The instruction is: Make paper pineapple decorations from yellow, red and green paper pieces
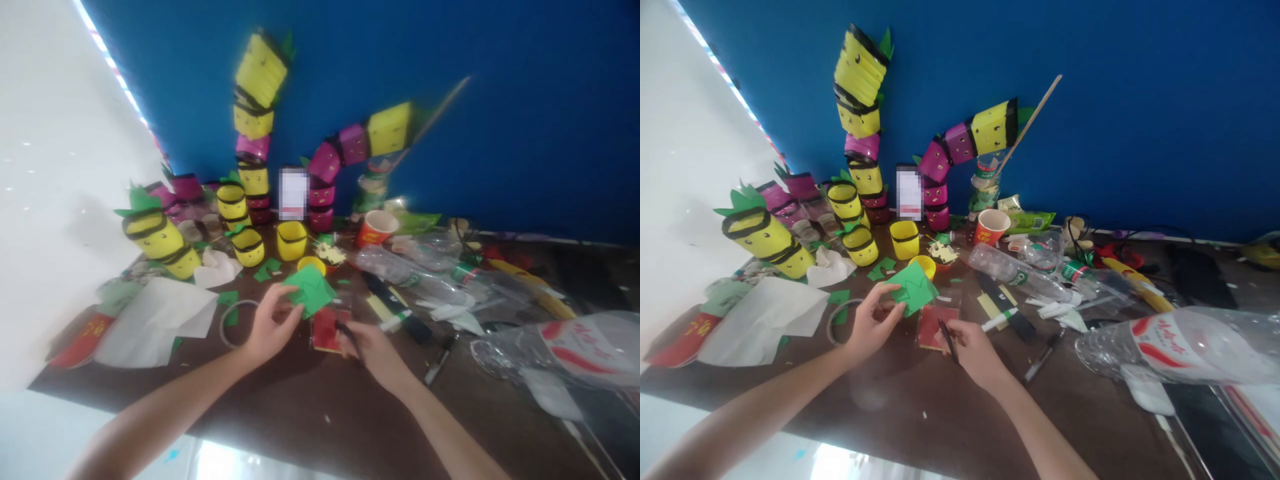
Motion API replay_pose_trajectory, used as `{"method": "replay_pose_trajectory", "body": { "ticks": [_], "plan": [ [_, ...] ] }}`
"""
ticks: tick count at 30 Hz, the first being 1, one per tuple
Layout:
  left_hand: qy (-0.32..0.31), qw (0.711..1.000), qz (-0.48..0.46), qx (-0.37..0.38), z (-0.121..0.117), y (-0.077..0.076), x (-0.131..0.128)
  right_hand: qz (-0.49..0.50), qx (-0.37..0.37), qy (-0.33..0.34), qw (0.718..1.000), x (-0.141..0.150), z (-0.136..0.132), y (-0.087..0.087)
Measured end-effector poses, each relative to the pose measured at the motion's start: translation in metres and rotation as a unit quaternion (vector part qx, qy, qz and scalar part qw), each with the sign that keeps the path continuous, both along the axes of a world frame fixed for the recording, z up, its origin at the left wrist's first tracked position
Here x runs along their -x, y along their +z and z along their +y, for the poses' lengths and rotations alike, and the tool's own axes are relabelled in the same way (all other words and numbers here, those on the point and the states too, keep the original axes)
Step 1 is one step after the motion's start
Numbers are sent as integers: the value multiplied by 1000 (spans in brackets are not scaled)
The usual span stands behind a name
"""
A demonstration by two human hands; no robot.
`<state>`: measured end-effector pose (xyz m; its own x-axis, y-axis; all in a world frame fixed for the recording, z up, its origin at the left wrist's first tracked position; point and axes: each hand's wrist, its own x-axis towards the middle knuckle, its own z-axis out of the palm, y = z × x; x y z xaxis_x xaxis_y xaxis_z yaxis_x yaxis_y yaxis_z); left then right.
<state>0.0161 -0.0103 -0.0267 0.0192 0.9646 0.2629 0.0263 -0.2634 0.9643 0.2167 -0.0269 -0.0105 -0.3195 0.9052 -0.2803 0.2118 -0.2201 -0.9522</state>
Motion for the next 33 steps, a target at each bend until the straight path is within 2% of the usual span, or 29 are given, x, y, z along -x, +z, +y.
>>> {"method": "replay_pose_trajectory", "body": {
  "ticks": [5,10,33],
  "plan": [
    [-15,1000,-11,0,0,-1,-1,-14,9,-5,1000,0,-1,2],
    [-16,1000,-9,1,0,-4,0,7,12,-6,1000,-1,-1,-4],
    [-17,1000,2,23,-1,0,-1,2,4,0,1000,-2,-1,-3]
  ]
}}
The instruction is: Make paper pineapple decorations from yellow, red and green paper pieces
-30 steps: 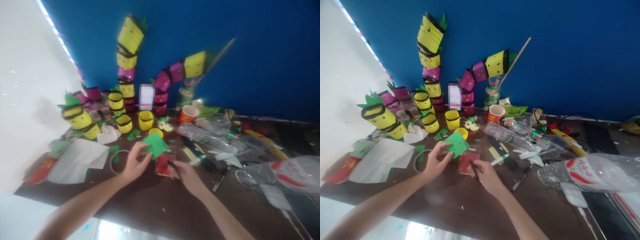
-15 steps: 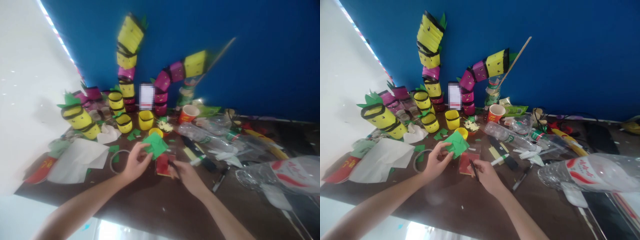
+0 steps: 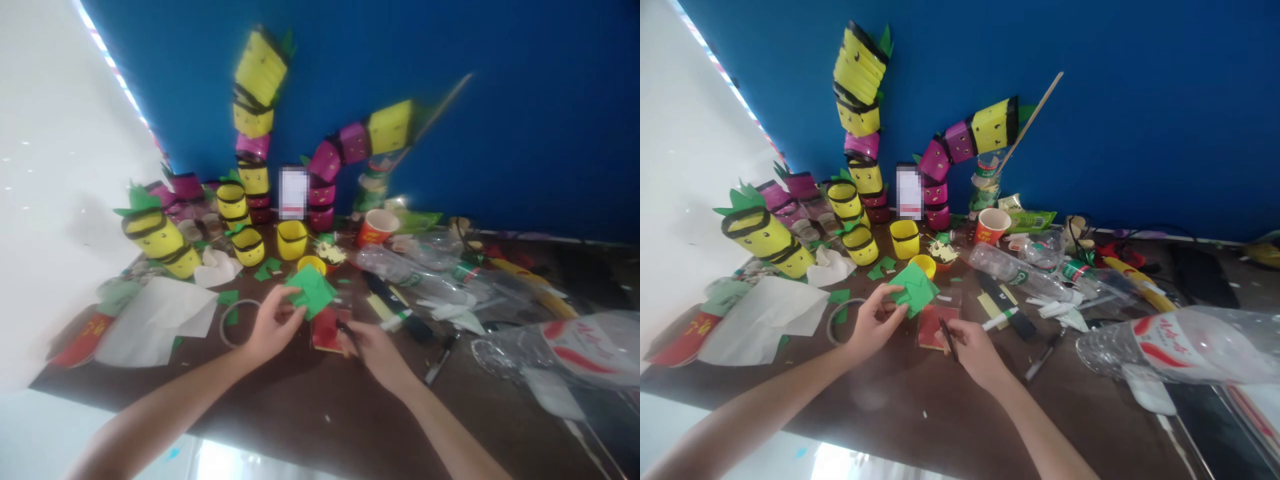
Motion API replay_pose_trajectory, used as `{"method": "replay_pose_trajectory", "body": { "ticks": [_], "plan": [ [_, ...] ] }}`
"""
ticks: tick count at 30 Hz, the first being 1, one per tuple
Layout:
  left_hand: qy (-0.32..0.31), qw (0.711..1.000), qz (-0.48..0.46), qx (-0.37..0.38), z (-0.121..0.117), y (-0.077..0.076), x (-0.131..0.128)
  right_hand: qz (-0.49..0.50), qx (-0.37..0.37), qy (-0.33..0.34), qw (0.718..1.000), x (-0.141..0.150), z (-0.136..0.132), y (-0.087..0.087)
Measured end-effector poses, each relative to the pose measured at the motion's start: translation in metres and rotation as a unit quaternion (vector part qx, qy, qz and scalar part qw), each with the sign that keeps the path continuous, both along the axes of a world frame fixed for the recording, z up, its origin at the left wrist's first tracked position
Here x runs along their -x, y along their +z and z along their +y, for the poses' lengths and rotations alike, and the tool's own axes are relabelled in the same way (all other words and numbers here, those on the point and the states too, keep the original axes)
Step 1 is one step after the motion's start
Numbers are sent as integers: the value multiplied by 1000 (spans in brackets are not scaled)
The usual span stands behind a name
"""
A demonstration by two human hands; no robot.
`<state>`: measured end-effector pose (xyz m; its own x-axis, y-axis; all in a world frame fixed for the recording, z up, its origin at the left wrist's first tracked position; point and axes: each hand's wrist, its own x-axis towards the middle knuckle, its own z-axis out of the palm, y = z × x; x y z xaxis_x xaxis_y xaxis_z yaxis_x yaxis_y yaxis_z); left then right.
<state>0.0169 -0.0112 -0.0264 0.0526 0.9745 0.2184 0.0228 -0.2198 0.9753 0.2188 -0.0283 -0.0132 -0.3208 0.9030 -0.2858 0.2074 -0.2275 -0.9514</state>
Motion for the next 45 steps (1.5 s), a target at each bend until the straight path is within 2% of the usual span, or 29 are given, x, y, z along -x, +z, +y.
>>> {"method": "replay_pose_trajectory", "body": {
  "ticks": [19,28,32,35,40,45],
  "plan": [
    [5,1000,5,16,0,-2,-1,-48,-21,-13,999,4,-3,4],
    [4,1000,-5,25,0,-2,-2,-49,-6,-22,999,9,-5,10],
    [5,1000,-4,22,0,-3,-1,-57,-23,-56,997,7,-3,12],
    [-5,1000,-16,4,1,-1,-1,-25,-18,-70,997,0,0,11],
    [17,999,21,-36,2,6,4,23,47,-5,999,-10,-1,12],
    [3,997,68,-40,3,4,9,-3,48,53,997,-11,-4,17]
  ]
}}
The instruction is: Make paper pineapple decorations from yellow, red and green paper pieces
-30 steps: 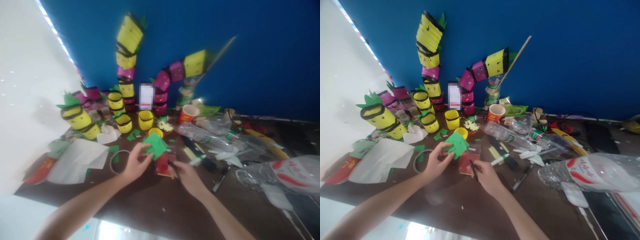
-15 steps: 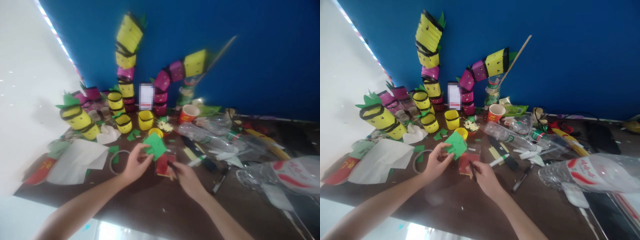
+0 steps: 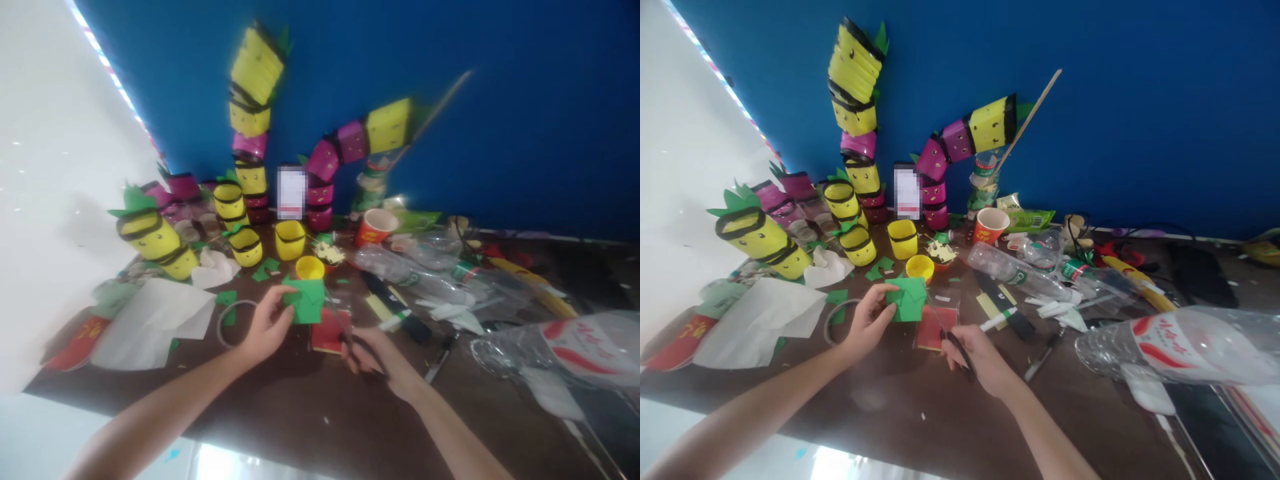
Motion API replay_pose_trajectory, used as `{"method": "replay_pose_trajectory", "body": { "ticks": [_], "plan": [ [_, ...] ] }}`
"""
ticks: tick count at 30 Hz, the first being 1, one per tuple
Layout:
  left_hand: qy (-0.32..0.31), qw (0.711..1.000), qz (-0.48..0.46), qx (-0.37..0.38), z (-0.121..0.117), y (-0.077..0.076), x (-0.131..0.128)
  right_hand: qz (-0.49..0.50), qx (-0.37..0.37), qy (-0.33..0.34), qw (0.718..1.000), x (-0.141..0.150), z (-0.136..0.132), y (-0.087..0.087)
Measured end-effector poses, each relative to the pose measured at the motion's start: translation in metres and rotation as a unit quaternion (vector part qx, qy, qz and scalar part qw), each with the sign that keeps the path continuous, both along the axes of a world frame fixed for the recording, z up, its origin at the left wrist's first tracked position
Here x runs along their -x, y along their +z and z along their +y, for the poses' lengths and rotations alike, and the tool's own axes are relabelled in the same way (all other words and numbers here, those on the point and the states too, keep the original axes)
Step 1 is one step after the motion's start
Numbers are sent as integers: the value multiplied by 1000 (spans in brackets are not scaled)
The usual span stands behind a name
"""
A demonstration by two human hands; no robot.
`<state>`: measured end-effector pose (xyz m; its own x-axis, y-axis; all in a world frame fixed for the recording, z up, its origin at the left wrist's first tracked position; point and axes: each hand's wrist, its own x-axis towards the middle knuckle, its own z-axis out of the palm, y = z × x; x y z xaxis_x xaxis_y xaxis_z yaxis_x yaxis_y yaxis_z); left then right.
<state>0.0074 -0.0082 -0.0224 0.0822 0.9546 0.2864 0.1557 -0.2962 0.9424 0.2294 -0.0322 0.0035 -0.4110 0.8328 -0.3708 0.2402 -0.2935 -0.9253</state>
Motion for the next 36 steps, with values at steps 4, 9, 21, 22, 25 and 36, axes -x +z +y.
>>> {"method": "replay_pose_trajectory", "body": {
  "ticks": [4,9,21,22,25,36],
  "plan": [
    [-15,1000,0,22,0,-2,1,-15,-22,16,1000,3,0,7],
    [-40,998,-9,41,-1,-2,0,-38,-35,25,998,4,1,12],
    [-57,997,-5,47,-2,-1,1,-14,-27,27,999,5,2,7],
    [-58,997,-6,47,-2,-1,1,-16,-27,27,999,6,2,8],
    [-58,997,-10,47,-2,0,1,-39,-31,31,998,6,3,10],
    [-48,998,-12,34,-1,-1,0,-4,-36,28,999,6,3,10]
  ]
}}
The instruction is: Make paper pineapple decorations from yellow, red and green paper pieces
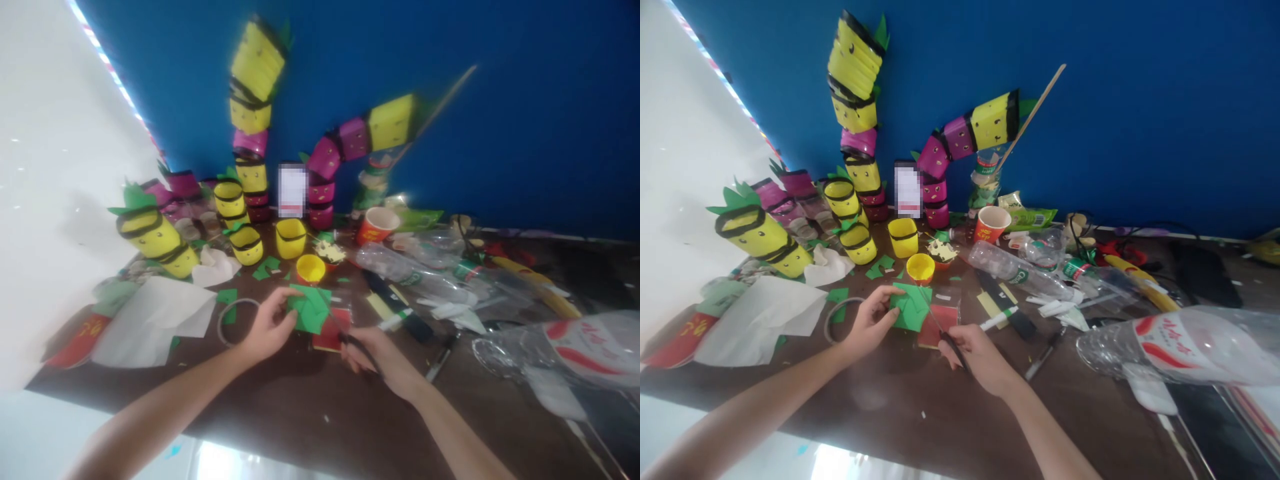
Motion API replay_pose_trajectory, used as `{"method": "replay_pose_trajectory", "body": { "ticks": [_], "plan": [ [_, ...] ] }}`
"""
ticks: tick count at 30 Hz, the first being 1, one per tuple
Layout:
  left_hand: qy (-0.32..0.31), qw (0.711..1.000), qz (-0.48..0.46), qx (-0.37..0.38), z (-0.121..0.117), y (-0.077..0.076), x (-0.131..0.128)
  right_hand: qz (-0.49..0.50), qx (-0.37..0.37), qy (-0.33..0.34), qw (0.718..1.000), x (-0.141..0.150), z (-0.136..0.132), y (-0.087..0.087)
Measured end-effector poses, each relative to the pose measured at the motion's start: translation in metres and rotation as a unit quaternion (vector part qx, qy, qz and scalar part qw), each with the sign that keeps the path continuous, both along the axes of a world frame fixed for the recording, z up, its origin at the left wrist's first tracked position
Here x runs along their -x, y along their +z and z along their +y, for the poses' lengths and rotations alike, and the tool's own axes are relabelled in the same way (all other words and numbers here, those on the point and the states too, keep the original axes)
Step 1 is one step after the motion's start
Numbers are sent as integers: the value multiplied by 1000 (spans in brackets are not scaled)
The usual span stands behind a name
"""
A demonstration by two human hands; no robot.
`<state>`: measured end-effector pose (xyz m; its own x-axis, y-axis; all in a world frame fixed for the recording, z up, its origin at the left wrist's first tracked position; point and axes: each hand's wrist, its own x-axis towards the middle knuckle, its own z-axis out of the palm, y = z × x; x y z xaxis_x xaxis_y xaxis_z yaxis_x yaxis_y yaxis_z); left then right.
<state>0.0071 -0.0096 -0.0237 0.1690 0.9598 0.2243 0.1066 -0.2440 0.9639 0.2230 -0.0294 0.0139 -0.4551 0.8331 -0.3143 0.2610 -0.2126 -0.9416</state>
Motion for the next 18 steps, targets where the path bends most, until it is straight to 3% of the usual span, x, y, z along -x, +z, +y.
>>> {"method": "replay_pose_trajectory", "body": {
  "ticks": [8,18],
  "plan": [
    [24,1000,-12,-14,0,1,-1,-8,-1,9,1000,-4,-1,-9],
    [69,996,-45,-31,1,6,-7,-22,25,31,999,-2,-1,-2]
  ]
}}
